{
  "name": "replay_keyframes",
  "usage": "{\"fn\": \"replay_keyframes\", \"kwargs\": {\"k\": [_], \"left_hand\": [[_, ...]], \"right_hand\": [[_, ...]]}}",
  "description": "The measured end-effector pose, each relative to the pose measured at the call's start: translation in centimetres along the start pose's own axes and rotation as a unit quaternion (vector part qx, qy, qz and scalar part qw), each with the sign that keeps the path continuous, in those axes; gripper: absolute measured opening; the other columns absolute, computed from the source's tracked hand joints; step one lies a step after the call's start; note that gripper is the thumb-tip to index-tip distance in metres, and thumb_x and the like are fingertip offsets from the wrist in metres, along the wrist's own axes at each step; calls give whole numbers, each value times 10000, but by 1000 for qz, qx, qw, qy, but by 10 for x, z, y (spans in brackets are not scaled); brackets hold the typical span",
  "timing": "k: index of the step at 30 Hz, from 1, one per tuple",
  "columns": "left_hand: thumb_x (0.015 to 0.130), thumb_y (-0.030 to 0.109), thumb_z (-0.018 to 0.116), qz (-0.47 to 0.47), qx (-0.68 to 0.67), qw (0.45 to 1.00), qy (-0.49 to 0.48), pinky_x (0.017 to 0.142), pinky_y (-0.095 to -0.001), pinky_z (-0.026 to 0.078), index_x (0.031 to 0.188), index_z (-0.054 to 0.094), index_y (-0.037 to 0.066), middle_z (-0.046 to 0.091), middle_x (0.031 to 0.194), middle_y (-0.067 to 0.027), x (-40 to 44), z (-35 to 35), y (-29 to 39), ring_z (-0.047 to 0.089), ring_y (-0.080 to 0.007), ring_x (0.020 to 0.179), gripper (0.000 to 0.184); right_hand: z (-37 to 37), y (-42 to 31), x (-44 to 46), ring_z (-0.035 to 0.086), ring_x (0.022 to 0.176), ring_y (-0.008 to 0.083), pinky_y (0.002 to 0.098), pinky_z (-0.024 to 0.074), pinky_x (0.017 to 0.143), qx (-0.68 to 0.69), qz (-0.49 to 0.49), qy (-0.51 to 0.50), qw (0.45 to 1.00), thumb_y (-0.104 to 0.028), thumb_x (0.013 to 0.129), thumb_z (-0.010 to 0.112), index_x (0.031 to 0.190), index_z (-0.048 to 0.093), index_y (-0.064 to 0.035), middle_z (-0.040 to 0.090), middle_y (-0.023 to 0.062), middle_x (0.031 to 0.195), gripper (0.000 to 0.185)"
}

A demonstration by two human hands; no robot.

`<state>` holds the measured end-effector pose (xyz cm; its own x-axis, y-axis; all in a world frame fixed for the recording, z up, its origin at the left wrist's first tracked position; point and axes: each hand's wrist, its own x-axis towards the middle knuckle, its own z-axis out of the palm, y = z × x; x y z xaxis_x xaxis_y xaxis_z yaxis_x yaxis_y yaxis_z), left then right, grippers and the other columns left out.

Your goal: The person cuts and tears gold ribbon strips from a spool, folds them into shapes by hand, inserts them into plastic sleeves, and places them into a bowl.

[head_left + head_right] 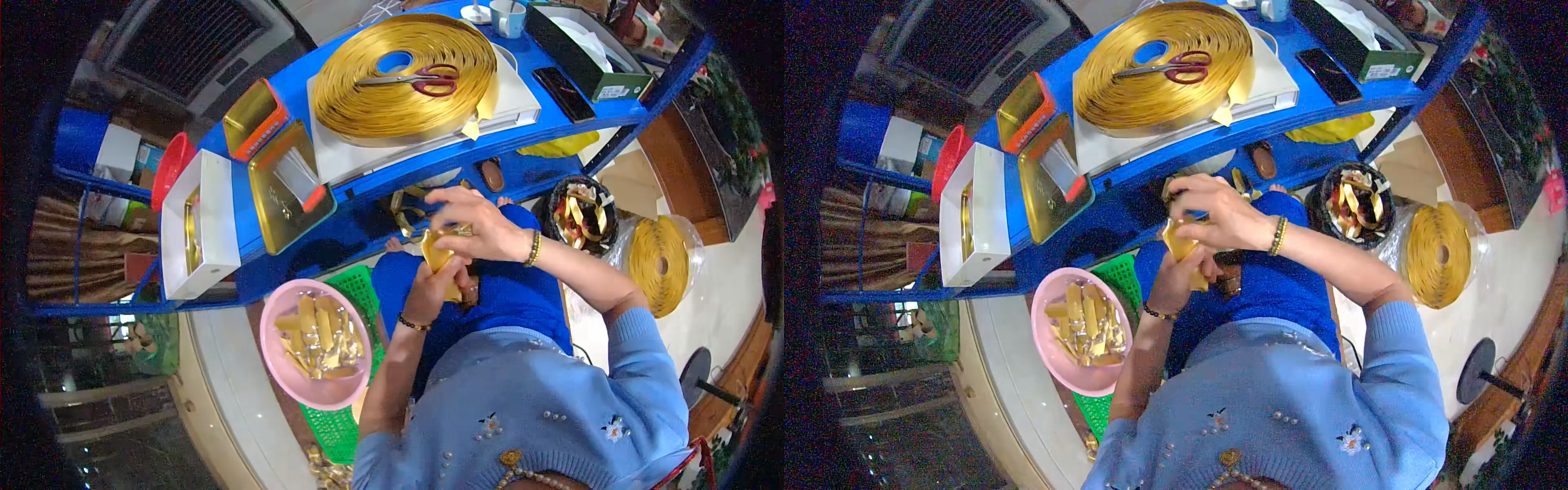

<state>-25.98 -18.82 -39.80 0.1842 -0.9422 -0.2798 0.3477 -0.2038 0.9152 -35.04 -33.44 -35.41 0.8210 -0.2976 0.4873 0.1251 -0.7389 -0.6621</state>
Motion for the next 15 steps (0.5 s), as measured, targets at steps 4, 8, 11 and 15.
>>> {"fn": "replay_keyframes", "kwargs": {"k": [4, 8, 11, 15], "left_hand": [[914, 180, 447, 5, -12, 1000, -25, 546, -268, 422, 879, 535, 1, 479, 621, -27, 0, 1, 0, 506, -135, 576, 202], [917, 176, 440, -6, -33, 999, -27, 546, -283, 419, 887, 521, 7, 468, 619, -32, -1, 2, -2, 498, -152, 569, 190], [906, 193, 468, 9, -71, 997, -14, 553, -263, 437, 878, 548, -12, 507, 634, -33, 1, 3, -6, 526, -130, 590, 221], [905, 188, 469, 26, -42, 999, -12, 558, -264, 442, 871, 545, -9, 509, 632, -31, 5, 3, -11, 532, -129, 595, 214]], "right_hand": [[8, 8, -5, 546, 1005, 251, 360, 422, 852, 109, 130, 11, 986, -194, 666, 744, 1054, 511, -47, 575, 116, 1036, 476], [12, 10, -18, 530, 996, 169, 314, 416, 873, 254, 193, 5, 948, -126, 661, 761, 1017, 520, -13, 562, 82, 1062, 445], [8, 1, -18, 544, 977, 214, 341, 420, 859, 89, 85, 65, 990, -113, 659, 746, 961, 555, -36, 575, 92, 1034, 365], [6, 2, -19, 551, 965, 265, 375, 426, 838, 19, -1, 69, 997, -114, 649, 733, 867, 593, -68, 581, 105, 1018, 263]]}}
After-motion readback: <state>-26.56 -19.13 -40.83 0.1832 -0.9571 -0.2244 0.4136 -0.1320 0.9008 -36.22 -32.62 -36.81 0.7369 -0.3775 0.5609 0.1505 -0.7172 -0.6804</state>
